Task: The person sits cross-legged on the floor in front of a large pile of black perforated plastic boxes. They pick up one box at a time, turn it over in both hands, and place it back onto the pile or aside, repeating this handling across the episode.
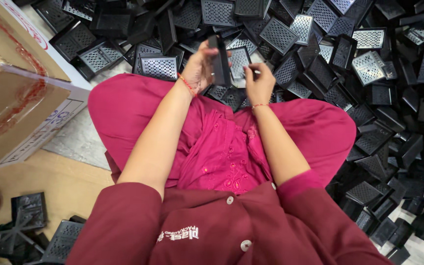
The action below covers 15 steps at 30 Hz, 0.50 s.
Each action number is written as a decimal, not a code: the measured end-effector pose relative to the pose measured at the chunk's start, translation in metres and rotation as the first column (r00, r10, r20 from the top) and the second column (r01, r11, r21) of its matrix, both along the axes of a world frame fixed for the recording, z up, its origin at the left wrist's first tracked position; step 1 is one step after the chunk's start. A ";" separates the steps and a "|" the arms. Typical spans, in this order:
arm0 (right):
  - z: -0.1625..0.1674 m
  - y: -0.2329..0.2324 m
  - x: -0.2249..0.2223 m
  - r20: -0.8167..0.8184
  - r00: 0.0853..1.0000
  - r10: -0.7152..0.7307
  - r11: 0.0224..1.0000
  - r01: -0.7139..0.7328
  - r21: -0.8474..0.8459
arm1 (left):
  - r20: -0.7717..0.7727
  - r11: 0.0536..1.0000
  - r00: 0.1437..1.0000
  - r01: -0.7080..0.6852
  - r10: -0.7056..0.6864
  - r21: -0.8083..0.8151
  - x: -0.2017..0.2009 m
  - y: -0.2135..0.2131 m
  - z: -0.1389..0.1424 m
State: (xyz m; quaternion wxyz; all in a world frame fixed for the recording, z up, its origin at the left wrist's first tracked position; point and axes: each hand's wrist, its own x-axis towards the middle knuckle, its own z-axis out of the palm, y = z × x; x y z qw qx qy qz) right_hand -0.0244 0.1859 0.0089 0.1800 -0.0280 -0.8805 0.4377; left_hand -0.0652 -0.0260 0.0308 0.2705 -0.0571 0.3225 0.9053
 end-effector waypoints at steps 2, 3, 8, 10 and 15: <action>0.022 -0.001 0.009 -0.132 0.990 -0.047 0.998 0.043 -0.035 | 0.028 0.977 1.000 0.000 0.006 -0.214 0.000 0.003 0.001; 0.034 -0.002 0.016 -0.147 0.988 -0.041 0.995 0.026 -0.101 | 0.045 0.964 0.999 0.021 -0.009 -0.263 0.000 0.004 0.001; 0.086 -0.002 0.057 -0.340 0.924 0.174 0.976 -0.116 0.185 | -0.015 0.974 0.979 0.200 -0.203 -0.102 0.010 0.003 0.007; 0.095 -0.008 0.075 -0.210 0.950 0.232 0.950 -0.174 0.260 | -0.095 0.954 0.949 0.297 -0.300 -0.044 0.014 0.002 0.010; 0.096 -0.016 0.087 -0.140 0.875 0.464 0.886 -0.455 0.091 | -0.157 0.943 0.930 0.328 -0.332 -0.053 0.020 0.001 0.015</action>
